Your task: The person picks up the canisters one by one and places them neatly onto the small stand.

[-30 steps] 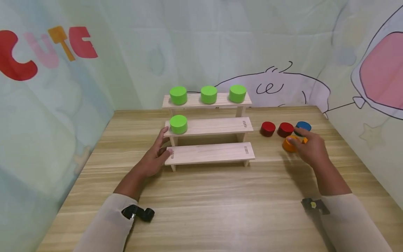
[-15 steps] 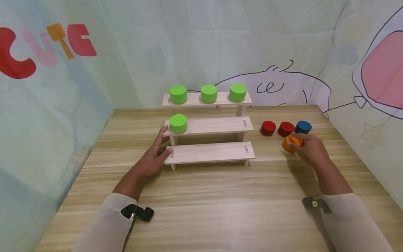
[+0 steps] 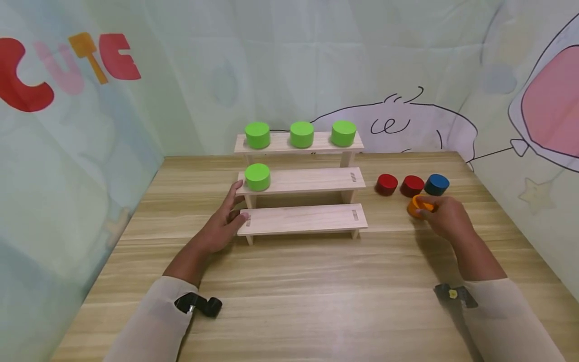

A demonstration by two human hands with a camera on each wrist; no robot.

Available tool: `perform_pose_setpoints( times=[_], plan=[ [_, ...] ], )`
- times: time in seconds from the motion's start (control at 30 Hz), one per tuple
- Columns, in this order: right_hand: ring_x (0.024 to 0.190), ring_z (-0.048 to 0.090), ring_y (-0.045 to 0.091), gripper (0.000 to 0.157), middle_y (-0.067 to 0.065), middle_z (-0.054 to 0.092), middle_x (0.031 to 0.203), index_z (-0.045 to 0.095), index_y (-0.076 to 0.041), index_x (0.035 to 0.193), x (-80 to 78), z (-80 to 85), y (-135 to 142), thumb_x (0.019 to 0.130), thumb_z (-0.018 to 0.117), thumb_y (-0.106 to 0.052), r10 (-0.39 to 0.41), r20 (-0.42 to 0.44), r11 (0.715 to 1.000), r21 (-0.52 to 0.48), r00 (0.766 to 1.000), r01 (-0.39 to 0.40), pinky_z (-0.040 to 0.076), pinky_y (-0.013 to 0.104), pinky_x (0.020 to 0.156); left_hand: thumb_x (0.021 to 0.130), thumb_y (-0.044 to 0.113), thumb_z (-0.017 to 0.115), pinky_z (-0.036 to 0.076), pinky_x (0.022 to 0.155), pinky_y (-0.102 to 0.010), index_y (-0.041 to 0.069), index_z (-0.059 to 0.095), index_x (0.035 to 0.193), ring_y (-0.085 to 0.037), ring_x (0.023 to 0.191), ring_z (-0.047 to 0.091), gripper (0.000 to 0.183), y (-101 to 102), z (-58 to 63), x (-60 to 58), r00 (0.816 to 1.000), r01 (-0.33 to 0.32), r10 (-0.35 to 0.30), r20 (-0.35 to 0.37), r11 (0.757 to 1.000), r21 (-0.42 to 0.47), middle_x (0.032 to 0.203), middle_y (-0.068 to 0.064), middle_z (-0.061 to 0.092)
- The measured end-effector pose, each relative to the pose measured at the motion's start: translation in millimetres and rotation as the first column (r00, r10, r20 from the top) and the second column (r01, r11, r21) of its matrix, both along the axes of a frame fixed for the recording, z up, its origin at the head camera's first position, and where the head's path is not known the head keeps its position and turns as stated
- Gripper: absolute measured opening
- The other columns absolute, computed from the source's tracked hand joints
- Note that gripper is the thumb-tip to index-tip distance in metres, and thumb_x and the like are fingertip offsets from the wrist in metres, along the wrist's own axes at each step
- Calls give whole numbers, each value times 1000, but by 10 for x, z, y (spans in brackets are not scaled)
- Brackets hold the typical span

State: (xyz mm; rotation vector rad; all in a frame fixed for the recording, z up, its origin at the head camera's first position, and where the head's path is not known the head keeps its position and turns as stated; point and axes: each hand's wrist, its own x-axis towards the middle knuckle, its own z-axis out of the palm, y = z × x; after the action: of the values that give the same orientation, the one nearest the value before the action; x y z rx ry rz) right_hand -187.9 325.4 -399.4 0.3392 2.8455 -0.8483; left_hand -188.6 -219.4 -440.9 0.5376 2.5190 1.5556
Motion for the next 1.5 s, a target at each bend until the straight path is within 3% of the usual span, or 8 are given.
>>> perform_pose_setpoints(
  times=[0.07,0.3,0.7,1.0,1.27,1.37,1.43,1.5],
  plan=[
    [117,48,47,53,40,45,155,53,0,158,2,-12,4,109,68,-16,3,3,1000,10,1000,-3,55,37,86,117,19,50,40,123,-71,40,-3,175,-59,156,41,81,3,3,0,1000,0,0,2,1000,-5,178,-30,24],
    [118,50,48,50,40,46,157,56,2,155,-5,-32,10,108,68,-13,13,-8,1000,24,1000,-13,56,40,88,117,21,50,39,124,-71,44,-3,174,-59,156,41,81,-1,6,-6,1000,-7,7,13,1000,-16,178,-28,23],
    [111,51,44,48,38,51,151,58,3,153,-14,-25,-16,108,68,-11,-6,-11,999,36,1000,6,52,30,77,117,18,50,39,123,-71,39,-2,175,-59,156,40,81,10,16,-10,1000,2,-2,-3,1000,-4,178,-29,24],
    [99,54,39,47,32,60,129,61,-3,153,7,-60,-44,109,68,-18,0,-111,999,54,994,6,49,30,66,117,18,50,36,126,-70,40,-2,175,-57,159,38,81,10,6,-11,1000,3,-3,8,1000,4,178,-28,24],
    [97,55,39,46,31,63,140,62,-7,153,45,-23,-115,109,69,-19,-17,-228,999,44,974,28,50,33,63,117,18,49,36,126,-70,41,-3,175,-57,159,37,81,-2,-8,-10,1000,3,-3,9,1000,2,178,-28,23],
    [120,63,52,44,33,57,155,64,-6,151,61,-10,-128,109,69,-18,-18,-296,999,21,955,26,65,48,88,117,19,49,37,125,-71,43,-3,175,-58,158,38,81,-6,-8,-10,1000,2,-2,12,1000,3,178,-28,24],
    [140,57,58,43,34,49,161,65,-5,150,75,-1,-140,108,69,-16,-22,-338,1000,1,941,24,59,59,109,117,20,49,37,125,-71,43,-2,175,-58,158,39,81,-8,-6,-10,1000,3,-3,12,1000,3,178,-28,24],
    [149,47,60,44,34,47,163,64,-4,150,88,8,-155,108,70,-14,-34,-371,999,-18,928,30,49,68,114,117,20,49,38,125,-71,43,-3,175,-58,157,39,81,-7,-2,-10,1000,5,-5,12,1000,1,178,-28,24]
  ],
)
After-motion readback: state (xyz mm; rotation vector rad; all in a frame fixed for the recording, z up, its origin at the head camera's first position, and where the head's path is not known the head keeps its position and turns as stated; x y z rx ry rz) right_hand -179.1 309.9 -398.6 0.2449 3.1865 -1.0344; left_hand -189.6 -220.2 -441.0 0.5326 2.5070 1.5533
